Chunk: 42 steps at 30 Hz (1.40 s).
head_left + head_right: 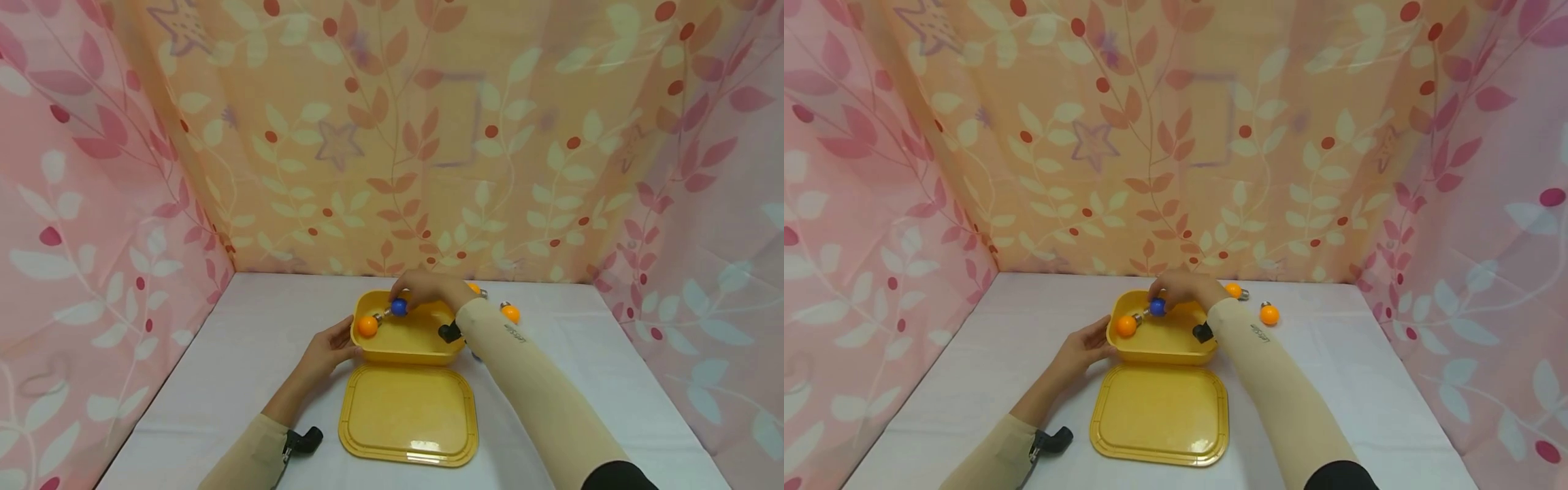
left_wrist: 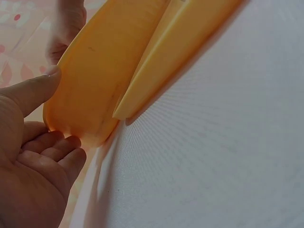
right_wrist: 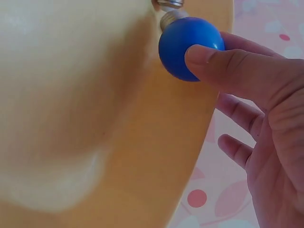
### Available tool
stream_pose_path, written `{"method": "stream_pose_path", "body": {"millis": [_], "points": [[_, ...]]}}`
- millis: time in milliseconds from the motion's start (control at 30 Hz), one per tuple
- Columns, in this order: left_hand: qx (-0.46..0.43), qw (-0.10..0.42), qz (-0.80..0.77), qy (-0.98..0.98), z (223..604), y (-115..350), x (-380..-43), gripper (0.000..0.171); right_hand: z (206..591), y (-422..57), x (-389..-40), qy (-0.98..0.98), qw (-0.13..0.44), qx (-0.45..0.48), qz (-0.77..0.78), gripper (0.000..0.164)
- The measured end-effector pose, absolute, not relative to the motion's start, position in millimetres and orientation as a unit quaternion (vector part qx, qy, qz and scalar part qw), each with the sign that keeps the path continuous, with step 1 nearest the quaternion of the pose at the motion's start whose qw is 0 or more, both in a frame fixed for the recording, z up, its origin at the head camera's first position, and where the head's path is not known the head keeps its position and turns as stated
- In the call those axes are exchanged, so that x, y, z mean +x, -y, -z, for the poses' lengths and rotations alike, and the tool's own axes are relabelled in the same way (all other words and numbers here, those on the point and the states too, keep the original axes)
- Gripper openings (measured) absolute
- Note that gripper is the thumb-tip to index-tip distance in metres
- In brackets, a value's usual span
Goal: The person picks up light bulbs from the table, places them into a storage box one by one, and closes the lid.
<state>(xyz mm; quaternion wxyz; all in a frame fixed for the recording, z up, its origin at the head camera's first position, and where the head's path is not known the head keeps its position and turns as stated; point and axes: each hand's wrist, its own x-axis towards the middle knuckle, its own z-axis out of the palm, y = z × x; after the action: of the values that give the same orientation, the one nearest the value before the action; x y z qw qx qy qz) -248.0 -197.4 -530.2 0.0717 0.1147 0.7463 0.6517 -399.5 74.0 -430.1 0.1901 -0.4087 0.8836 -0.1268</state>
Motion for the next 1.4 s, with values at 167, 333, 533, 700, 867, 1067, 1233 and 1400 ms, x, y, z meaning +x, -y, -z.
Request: {"method": "stream_pose_path", "body": {"millis": [167,333,533,700,867,1067,1233,1400], "points": [[0.115,0.071,-0.656,-0.743,531,198,-249,0.084,431,-76,-401,-0.886,0.177,-0.412,0.121,0.042],[0.118,0.066,-0.649,-0.748,531,198,-248,0.085,424,-87,-397,-0.885,0.148,-0.421,0.13,0.038],[0.12,0.074,-0.646,-0.75,530,198,-247,0.083,409,-110,-385,-0.889,0.119,-0.409,0.166,0.033],[0.125,0.067,-0.643,-0.752,529,199,-247,0.083,399,-130,-374,-0.892,0.088,-0.391,0.211,0.032],[0.121,0.068,-0.643,-0.753,530,198,-246,0.084,392,-153,-356,-0.895,0.07,-0.368,0.244,0.031],[0.122,0.071,-0.645,-0.751,532,196,-245,0.081,392,-180,-335,-0.897,0.031,-0.351,0.268,0.035],[0.114,0.068,-0.64,-0.757,533,198,-246,0.081,396,-197,-318,-0.903,0.011,-0.312,0.296,0.036],[0.122,0.073,-0.642,-0.753,531,197,-247,0.082,406,-214,-305,-0.901,-0.016,-0.297,0.314,0.034]]}}
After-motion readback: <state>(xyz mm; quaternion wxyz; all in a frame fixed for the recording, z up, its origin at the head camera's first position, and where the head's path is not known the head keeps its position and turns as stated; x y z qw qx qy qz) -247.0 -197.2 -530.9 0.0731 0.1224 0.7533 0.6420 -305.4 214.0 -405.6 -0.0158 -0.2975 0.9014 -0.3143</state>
